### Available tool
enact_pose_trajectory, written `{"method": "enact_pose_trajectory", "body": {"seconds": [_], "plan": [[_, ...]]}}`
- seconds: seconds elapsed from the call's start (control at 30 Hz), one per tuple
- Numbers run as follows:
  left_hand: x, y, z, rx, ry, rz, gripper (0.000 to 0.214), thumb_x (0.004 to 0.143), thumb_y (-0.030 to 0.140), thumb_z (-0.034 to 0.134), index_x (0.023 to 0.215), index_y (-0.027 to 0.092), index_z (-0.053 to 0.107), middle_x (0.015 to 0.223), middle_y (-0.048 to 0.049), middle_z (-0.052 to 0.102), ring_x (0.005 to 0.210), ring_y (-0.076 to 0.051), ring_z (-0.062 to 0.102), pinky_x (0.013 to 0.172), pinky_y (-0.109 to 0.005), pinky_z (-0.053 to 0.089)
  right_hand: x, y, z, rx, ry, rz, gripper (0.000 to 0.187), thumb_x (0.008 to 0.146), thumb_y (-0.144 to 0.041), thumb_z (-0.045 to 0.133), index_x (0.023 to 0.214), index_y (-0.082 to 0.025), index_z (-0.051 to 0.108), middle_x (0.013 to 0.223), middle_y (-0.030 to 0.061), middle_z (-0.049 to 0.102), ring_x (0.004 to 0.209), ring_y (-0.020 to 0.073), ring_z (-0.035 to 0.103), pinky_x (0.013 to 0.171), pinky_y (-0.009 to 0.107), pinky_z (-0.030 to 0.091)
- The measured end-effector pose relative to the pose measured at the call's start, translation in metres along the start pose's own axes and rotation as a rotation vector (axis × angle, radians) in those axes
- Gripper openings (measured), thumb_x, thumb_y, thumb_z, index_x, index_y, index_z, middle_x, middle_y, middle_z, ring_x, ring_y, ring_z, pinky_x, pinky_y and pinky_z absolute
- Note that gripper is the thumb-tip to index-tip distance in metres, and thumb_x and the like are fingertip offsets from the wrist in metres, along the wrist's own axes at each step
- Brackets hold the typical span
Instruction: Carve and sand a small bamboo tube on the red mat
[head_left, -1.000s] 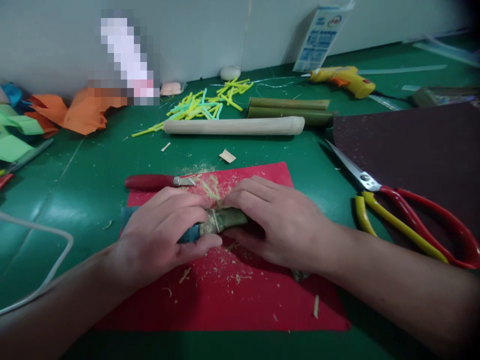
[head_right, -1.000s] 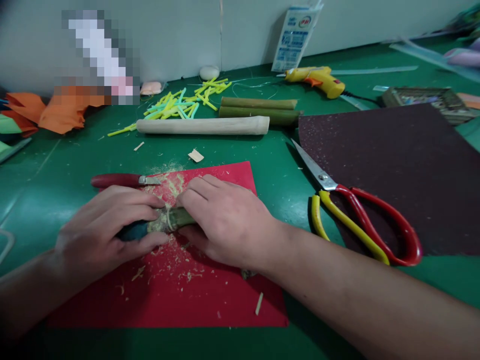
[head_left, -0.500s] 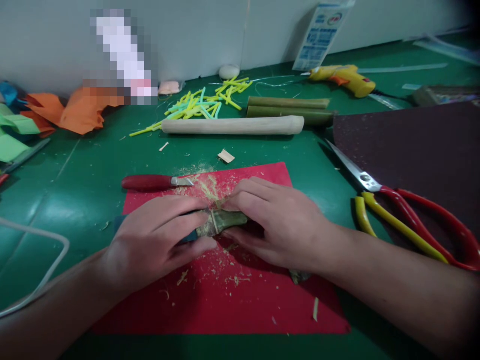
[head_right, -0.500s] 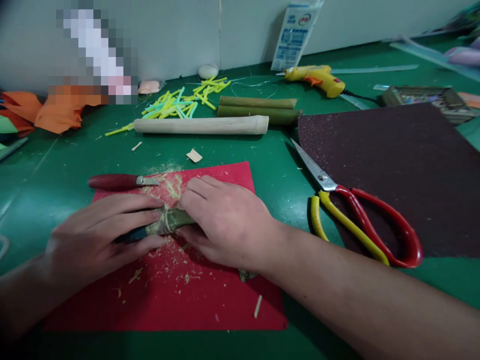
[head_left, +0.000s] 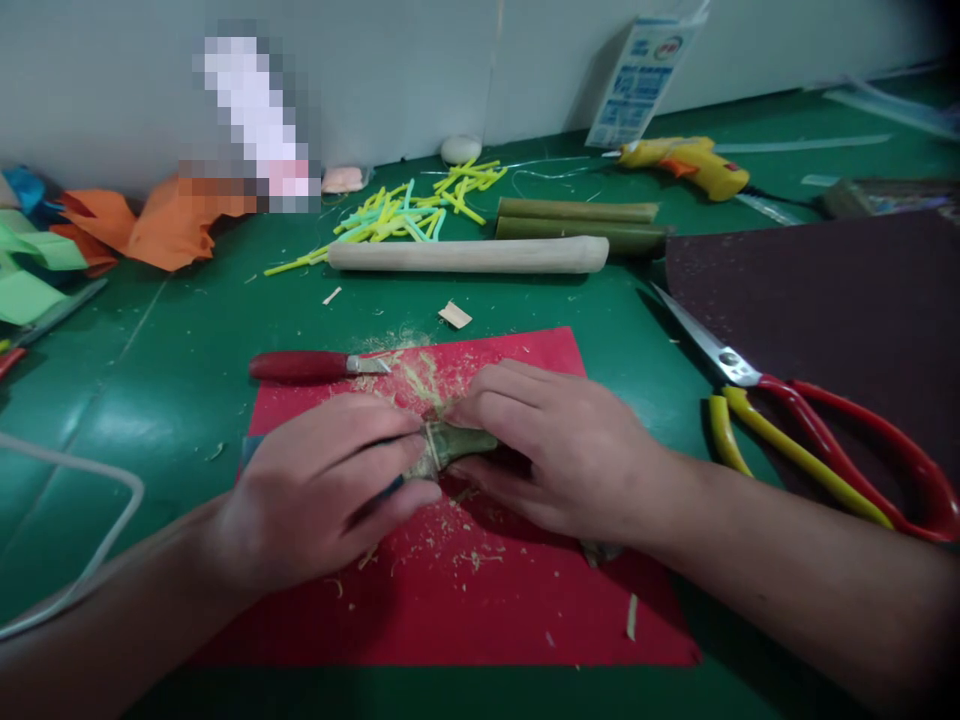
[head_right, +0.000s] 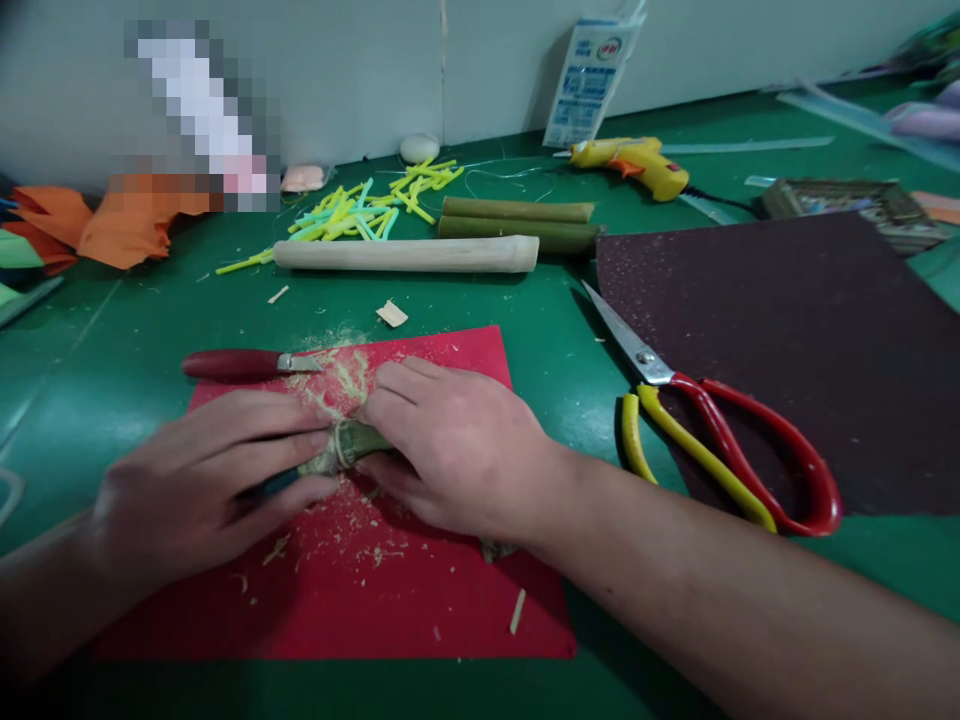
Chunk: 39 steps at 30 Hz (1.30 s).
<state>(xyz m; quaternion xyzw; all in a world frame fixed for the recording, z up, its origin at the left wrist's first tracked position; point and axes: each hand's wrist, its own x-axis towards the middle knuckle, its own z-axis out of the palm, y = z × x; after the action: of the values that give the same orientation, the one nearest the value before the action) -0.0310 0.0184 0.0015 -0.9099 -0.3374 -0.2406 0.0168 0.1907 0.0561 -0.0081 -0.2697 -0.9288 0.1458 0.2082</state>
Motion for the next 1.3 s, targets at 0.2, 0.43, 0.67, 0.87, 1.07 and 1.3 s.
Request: {"method": "enact_pose_trajectory", "body": {"seconds": [0.2,0.43,0.67,0.87,1.07,1.3], "plan": [[0.0034,-0.0004,0.0030,-0.013,0.053,-0.001,0.017,0.078,0.025,0.066,0.090,0.015,0.062,0.093,-0.0069,0.067,0.087,-0.018,0.062,0.080,-0.033,0.054,-0.0013,0.0009,-0.0001,-0.007,0.003,-0.028,0.019,0.084,-0.026,0.052,0.094,-0.012,0.060,0.087,0.0070,0.060,0.079,0.0166,0.052,0.063,0.027,0.040],[-0.0002,0.0048,0.0003,-0.006,0.001,0.030,0.019,0.080,0.028,0.064,0.095,0.015,0.062,0.096,-0.0069,0.066,0.088,-0.018,0.063,0.080,-0.033,0.054,-0.0013,0.0004,0.0006,0.017,0.002,-0.030,0.015,0.083,-0.025,0.053,0.093,-0.015,0.058,0.090,0.0065,0.060,0.081,0.0166,0.052,0.065,0.026,0.040],[0.0002,0.0038,-0.0008,0.014,0.010,0.018,0.018,0.080,0.028,0.064,0.094,0.017,0.062,0.094,-0.0059,0.067,0.087,-0.018,0.063,0.080,-0.033,0.054,-0.0010,0.0003,-0.0005,0.028,-0.016,-0.014,0.019,0.084,-0.027,0.052,0.095,-0.015,0.060,0.091,0.0073,0.061,0.083,0.0176,0.052,0.067,0.027,0.041],[-0.0010,0.0021,-0.0008,0.008,0.032,-0.018,0.017,0.079,0.028,0.066,0.091,0.017,0.062,0.093,-0.0052,0.066,0.086,-0.017,0.063,0.077,-0.031,0.054,-0.0011,-0.0003,-0.0005,0.013,0.000,-0.025,0.018,0.084,-0.027,0.052,0.094,-0.014,0.060,0.087,0.0067,0.060,0.079,0.0167,0.052,0.063,0.026,0.039],[-0.0008,0.0015,-0.0012,-0.031,0.002,0.005,0.018,0.078,0.025,0.066,0.093,0.015,0.062,0.095,-0.0060,0.066,0.089,-0.017,0.062,0.081,-0.031,0.053,-0.0021,-0.0006,-0.0004,0.032,-0.016,-0.031,0.018,0.085,-0.027,0.050,0.094,-0.014,0.060,0.088,0.0068,0.060,0.078,0.0162,0.051,0.064,0.026,0.039],[-0.0003,0.0039,-0.0016,-0.039,-0.034,0.026,0.020,0.080,0.026,0.064,0.095,0.015,0.062,0.096,-0.0063,0.066,0.091,-0.018,0.061,0.082,-0.031,0.052,-0.0022,-0.0013,-0.0021,0.025,-0.019,-0.033,0.017,0.085,-0.027,0.050,0.094,-0.016,0.059,0.087,0.0060,0.059,0.078,0.0163,0.050,0.063,0.026,0.038]]}}
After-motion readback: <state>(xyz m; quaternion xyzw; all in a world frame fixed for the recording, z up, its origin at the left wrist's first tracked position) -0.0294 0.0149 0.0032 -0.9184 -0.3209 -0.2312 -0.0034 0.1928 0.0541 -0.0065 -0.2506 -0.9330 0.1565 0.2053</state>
